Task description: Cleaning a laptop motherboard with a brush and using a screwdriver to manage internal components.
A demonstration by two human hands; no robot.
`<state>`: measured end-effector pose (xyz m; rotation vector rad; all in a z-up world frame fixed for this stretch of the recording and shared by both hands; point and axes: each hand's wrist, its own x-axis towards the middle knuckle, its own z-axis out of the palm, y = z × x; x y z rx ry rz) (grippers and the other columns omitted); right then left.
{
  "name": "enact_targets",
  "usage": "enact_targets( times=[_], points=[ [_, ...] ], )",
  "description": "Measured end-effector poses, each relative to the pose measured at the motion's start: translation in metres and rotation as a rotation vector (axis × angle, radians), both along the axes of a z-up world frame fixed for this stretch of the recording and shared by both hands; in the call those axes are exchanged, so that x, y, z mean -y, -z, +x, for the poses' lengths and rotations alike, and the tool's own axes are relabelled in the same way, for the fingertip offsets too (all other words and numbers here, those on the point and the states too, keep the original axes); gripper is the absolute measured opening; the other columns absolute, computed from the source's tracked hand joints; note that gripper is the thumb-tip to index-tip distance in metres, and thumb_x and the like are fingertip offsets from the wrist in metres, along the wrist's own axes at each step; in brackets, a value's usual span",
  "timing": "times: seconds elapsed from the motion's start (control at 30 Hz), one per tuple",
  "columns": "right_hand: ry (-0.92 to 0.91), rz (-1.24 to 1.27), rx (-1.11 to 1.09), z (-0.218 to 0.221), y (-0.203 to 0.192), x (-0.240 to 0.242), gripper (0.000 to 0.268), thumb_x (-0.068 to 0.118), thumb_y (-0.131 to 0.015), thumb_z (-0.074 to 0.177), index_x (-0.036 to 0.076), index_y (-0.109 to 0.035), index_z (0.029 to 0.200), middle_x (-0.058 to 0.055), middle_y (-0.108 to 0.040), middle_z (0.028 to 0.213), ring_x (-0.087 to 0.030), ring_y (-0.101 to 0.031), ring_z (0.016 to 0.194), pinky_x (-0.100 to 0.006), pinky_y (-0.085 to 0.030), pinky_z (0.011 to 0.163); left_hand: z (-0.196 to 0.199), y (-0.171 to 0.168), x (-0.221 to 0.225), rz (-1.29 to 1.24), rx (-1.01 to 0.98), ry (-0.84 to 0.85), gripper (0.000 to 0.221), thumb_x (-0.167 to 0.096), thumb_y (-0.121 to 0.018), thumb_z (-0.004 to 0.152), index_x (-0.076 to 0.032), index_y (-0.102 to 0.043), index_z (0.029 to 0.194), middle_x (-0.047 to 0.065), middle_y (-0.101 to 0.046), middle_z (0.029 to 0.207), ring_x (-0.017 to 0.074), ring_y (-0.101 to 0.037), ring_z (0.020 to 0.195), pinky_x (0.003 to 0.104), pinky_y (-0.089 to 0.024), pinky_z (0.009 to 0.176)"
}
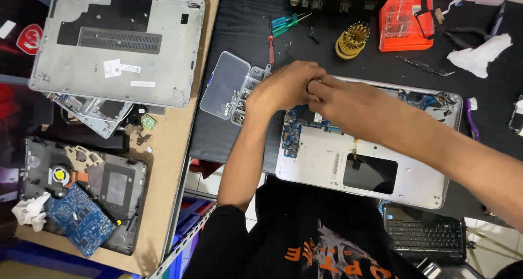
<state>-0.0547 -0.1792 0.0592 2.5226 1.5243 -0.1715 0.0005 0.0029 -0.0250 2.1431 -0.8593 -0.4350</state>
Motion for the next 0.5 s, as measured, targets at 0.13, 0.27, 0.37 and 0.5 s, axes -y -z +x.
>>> enact_targets(
  times=[0.13, 0.27, 0.37, 0.5],
  points=[
    [0.103, -0.001, 0.014, 0.001, 0.025, 0.007, 0.018, 0.000, -0.070, 0.087, 0.003, -0.073, 0.105, -0.014, -0.071, 0.101, -0.036, -0.075, 0.092, -0.036, -0.065, 0.063, 0.000, -0.008, 0.000, 0.017, 0.025, 0.000, 0.021, -0.001, -0.080, 0.081, -0.004, -0.067, 0.097, 0.018, -0.062, 0.086, 0.0432, -0.066, 0.083, 0.048, -0.054, 0.067],
    [0.160, -0.028, 0.005, 0.000, 0.007, 0.002, 0.014, 0.001, -0.064, 0.090, 0.003, -0.072, 0.101, -0.015, -0.072, 0.092, -0.034, -0.077, 0.081, -0.034, -0.063, 0.060, -0.001, -0.016, -0.002, 0.015, -0.017, -0.003, 0.021, -0.005, -0.083, 0.079, -0.007, -0.069, 0.095, 0.011, -0.064, 0.086, 0.0366, -0.068, 0.081, 0.047, -0.053, 0.066],
    [-0.006, -0.028, -0.001, 0.003, -0.007, -0.002, 0.017, 0.001, -0.068, 0.088, 0.006, -0.075, 0.103, -0.014, -0.074, 0.102, -0.032, -0.076, 0.094, -0.030, -0.062, 0.077, 0.003, -0.001, 0.000, 0.021, -0.039, -0.017, 0.020, -0.006, -0.083, 0.081, -0.006, -0.068, 0.093, 0.013, -0.063, 0.086, 0.0396, -0.067, 0.081, 0.048, -0.054, 0.066],
    [-0.114, -0.024, 0.062, 0.004, -0.009, -0.002, 0.018, 0.007, -0.074, 0.086, 0.008, -0.077, 0.104, -0.013, -0.075, 0.111, -0.031, -0.073, 0.107, -0.035, -0.055, 0.099, 0.005, 0.006, 0.003, 0.055, -0.031, -0.033, 0.013, -0.006, -0.079, 0.083, -0.007, -0.068, 0.090, 0.012, -0.065, 0.084, 0.0401, -0.067, 0.078, 0.047, -0.054, 0.065]
  ],
)
